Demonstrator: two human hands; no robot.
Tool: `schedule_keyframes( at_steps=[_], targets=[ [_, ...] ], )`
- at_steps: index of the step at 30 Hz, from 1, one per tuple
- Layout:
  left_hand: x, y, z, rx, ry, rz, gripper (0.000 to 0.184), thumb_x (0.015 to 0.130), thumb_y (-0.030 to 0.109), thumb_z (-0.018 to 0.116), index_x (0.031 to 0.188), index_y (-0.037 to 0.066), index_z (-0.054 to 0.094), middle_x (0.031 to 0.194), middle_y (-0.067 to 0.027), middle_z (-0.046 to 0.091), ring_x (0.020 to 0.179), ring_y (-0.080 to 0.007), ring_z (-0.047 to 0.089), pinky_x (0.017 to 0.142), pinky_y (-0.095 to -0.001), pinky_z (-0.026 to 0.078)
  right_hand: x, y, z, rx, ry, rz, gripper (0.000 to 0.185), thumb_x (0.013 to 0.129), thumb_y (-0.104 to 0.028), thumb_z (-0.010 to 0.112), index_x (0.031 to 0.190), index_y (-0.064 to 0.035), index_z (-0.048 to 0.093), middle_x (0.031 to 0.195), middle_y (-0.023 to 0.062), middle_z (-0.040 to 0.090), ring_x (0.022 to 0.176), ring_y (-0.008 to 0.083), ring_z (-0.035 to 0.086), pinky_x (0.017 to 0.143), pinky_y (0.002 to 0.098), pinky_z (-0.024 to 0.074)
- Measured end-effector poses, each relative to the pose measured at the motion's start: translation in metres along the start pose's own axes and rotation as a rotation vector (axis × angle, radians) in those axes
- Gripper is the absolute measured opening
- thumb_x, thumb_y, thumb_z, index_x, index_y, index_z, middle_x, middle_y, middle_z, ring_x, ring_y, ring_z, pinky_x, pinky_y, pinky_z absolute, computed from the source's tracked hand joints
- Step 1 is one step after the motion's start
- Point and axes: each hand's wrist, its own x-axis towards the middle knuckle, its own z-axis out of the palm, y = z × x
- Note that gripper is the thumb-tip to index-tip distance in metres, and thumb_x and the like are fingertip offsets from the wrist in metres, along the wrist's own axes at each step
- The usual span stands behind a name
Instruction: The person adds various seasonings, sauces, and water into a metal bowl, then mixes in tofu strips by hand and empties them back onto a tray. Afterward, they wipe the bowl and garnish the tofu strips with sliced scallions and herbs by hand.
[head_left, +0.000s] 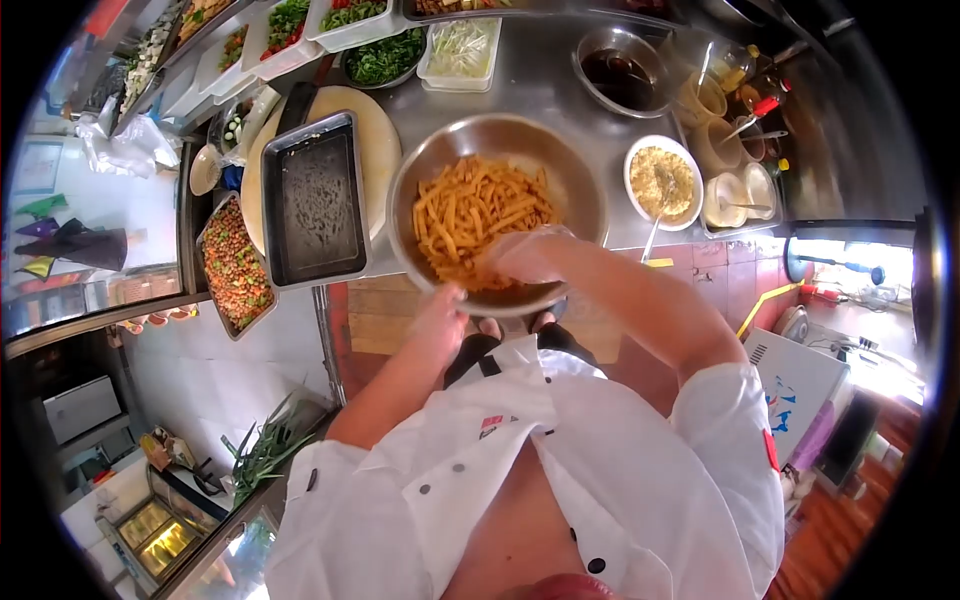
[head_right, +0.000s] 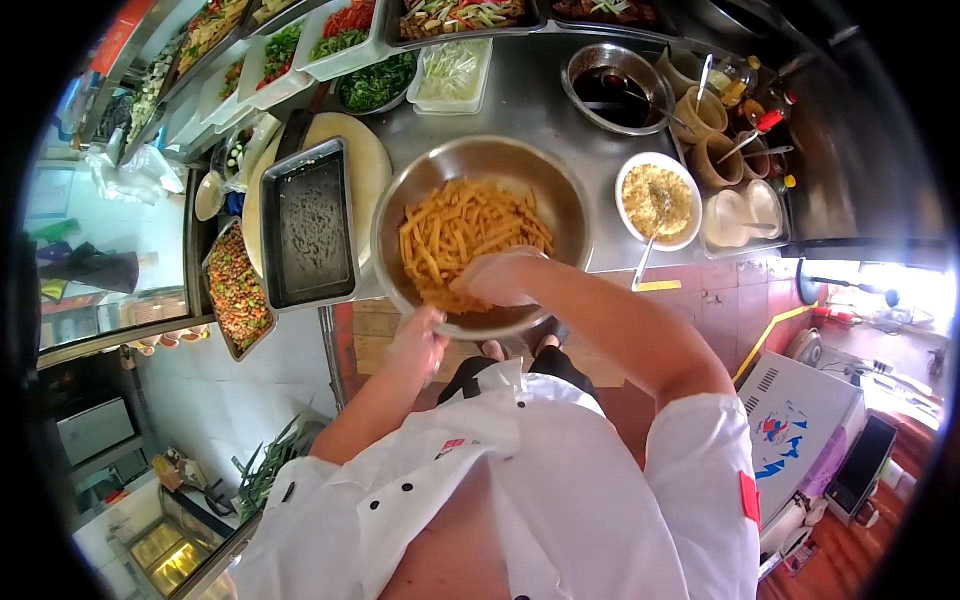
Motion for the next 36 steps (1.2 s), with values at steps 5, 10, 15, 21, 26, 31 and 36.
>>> schedule_keyframes(
  at_steps=[5, 10, 15, 21, 26, 31, 36],
  targets=[
    [0.005, 0.007, 0.001, 0.269, 0.09, -0.234, 0.022, 0.08, 0.018, 0.068, 0.097, 0.008, 0.058, 0.092, -0.004, 0.057, 0.081, -0.0145, 0.051, 0.065, -0.0315, 0.042, 0.068, 0.037, 0.006, -0.148, 0.114, -0.06, 0.034, 0.087, -0.02, 0.057, 0.117, -0.0099, 0.07, 0.124, 0.0159, 0.066, 0.102, 0.0385, 0.067, 0.082, 0.0458, 0.0543],
    [-0.033, -0.04, -0.022, -0.031, -0.018, -0.002, 0.018, 0.081, 0.01, 0.062, 0.099, 0.008, 0.058, 0.093, -0.004, 0.059, 0.08, -0.0154, 0.053, 0.064, -0.0309, 0.042, 0.059, 0.044, 0.038, 0.119, 0.522, 0.21, 0.031, 0.09, -0.014, 0.056, 0.116, -0.0055, 0.07, 0.126, 0.0171, 0.066, 0.11, 0.0371, 0.065, 0.086, 0.0429, 0.0556],
    [0.013, -0.02, 0.009, 0.057, -0.004, 0.041, 0.009, 0.081, 0.012, 0.063, 0.087, 0.009, 0.058, 0.076, -0.0022, 0.052, 0.059, -0.0149, 0.047, 0.05, -0.0294, 0.037, 0.046, 0.023, 0.041, -0.355, -0.08, 0.006, 0.033, 0.089, -0.015, 0.056, 0.119, -0.0059, 0.069, 0.129, 0.0134, 0.065, 0.113, 0.0324, 0.066, 0.09, 0.0464, 0.0538],
    [0.01, -0.01, 0.02, 0.192, 0.024, 0.002, 0.011, 0.082, 0.017, 0.065, 0.086, 0.009, 0.059, 0.079, -0.0037, 0.053, 0.062, -0.015, 0.05, 0.05, -0.0281, 0.038, 0.114, 0.099, 0.048, -0.521, 0.321, 0.021, 0.041, 0.089, -0.015, 0.051, 0.127, -0.0065, 0.065, 0.134, 0.0102, 0.062, 0.124, 0.0274, 0.058, 0.099, 0.0401, 0.0487],
    [-0.008, -0.029, -0.004, -0.076, -0.014, 0.1, 0.013, 0.081, 0.011, 0.065, 0.09, 0.004, 0.059, 0.083, -0.0056, 0.055, 0.07, -0.0156, 0.052, 0.055, -0.0284, 0.04, 0.071, 0.041, 0.026, -0.634, -0.082, 0.246, 0.043, 0.084, -0.016, 0.059, 0.124, -0.003, 0.065, 0.129, 0.0194, 0.061, 0.116, 0.0345, 0.062, 0.099, 0.0421, 0.0498],
    [0.032, -0.018, 0.007, 0.22, 0.025, 0.027, 0.018, 0.077, 0.015, 0.068, 0.088, 0.003, 0.06, 0.071, -0.0055, 0.052, 0.055, -0.0164, 0.048, 0.051, -0.0306, 0.04, 0.057, 0.043, 0.07, -0.199, 0.123, 0.062, 0.034, 0.086, -0.014, 0.056, 0.114, -0.0015, 0.071, 0.122, 0.0203, 0.066, 0.113, 0.033, 0.064, 0.09, 0.0465, 0.0544],
    [0.064, -0.024, 0.002, 0.272, -0.175, 0.084, 0.032, 0.082, 0.028, 0.073, 0.099, 0.002, 0.063, 0.086, -0.0071, 0.061, 0.067, -0.019, 0.059, 0.057, -0.0305, 0.047, 0.043, 0.024, 0.012, -0.377, 0.235, 0.041, 0.025, 0.088, -0.011, 0.059, 0.106, -0.0014, 0.072, 0.107, 0.0194, 0.071, 0.106, 0.0356, 0.067, 0.093, 0.0427, 0.0531]
  ],
)
